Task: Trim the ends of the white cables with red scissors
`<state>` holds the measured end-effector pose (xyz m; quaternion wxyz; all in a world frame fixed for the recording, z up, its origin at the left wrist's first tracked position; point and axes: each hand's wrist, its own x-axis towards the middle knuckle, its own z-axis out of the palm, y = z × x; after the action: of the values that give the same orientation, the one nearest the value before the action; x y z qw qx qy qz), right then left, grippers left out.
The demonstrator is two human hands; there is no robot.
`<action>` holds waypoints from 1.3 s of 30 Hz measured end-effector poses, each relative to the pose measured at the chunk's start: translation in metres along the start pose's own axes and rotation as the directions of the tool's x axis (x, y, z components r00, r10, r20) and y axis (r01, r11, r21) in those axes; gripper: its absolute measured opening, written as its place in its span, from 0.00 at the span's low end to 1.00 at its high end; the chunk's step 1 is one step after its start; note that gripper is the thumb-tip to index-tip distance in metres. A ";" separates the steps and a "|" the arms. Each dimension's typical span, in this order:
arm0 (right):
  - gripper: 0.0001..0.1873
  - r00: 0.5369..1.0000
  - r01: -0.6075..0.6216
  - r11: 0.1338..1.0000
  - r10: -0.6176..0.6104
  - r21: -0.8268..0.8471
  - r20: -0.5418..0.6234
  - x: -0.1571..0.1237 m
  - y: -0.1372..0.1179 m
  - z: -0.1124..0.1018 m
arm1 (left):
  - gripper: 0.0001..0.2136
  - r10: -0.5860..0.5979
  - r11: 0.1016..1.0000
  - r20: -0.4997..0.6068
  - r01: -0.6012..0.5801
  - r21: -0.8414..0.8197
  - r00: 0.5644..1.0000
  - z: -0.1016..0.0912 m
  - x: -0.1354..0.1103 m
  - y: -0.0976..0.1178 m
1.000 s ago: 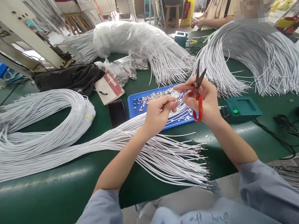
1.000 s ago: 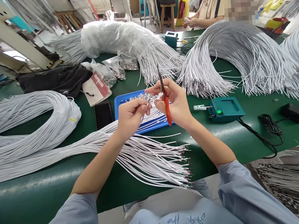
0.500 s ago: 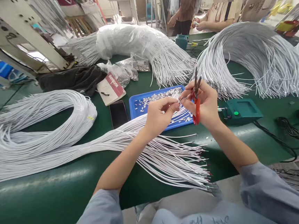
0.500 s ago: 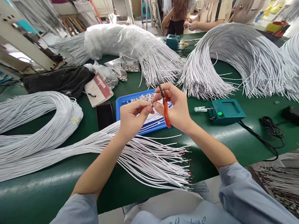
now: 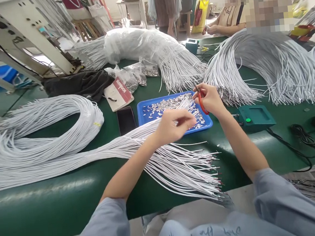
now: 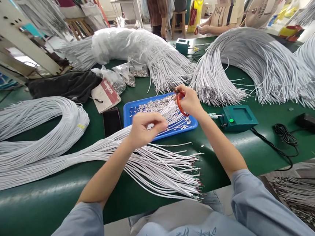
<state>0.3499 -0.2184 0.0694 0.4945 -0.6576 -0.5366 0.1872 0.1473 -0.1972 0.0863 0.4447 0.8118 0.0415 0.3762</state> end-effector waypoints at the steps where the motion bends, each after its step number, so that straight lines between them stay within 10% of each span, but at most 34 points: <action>1: 0.13 1.000 -0.018 0.998 0.018 -0.067 0.002 0.003 0.005 -0.001 | 0.07 -0.016 0.999 0.131 0.020 -0.027 0.991 0.006 -0.002 0.000; 6: 0.13 0.998 -0.053 0.967 0.045 -0.251 -0.038 0.007 0.018 -0.003 | 0.05 -0.102 0.986 0.706 0.167 -0.024 0.701 0.041 -0.016 -0.007; 10: 0.14 0.997 -0.070 0.957 0.060 -0.283 -0.042 0.007 0.020 -0.004 | 0.04 -0.177 0.980 0.868 0.160 0.114 0.464 0.060 -0.025 -0.013; 13: 0.14 0.997 -0.073 0.959 0.060 -0.273 -0.054 0.007 0.016 -0.006 | 0.04 -0.197 0.977 0.907 0.148 0.152 0.371 0.064 -0.027 -0.014; 17: 0.12 0.994 -0.036 0.971 0.010 -0.238 -0.109 0.004 0.006 -0.010 | 0.10 -0.385 0.901 0.770 0.027 0.433 0.509 0.054 -0.017 -0.017; 21: 0.08 0.982 0.017 0.987 -0.048 -0.163 -0.185 -0.001 -0.007 -0.015 | 0.16 -0.619 0.616 0.422 0.076 0.784 0.662 0.031 -0.003 -0.035; 26: 0.08 0.973 0.075 0.996 -0.083 -0.044 -0.217 -0.008 -0.018 -0.016 | 0.11 -0.737 0.432 0.286 0.101 0.896 0.613 0.009 0.001 -0.056; 39: 0.08 0.974 0.108 0.994 -0.104 0.006 -0.200 -0.014 -0.028 -0.016 | 0.13 -0.740 0.426 0.307 0.064 0.902 0.599 0.012 -0.003 -0.069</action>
<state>0.3424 -0.2393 0.0967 0.5606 -0.6394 -0.5170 0.0982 0.1709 -0.1651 0.0289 0.0746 0.9520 0.2600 -0.1435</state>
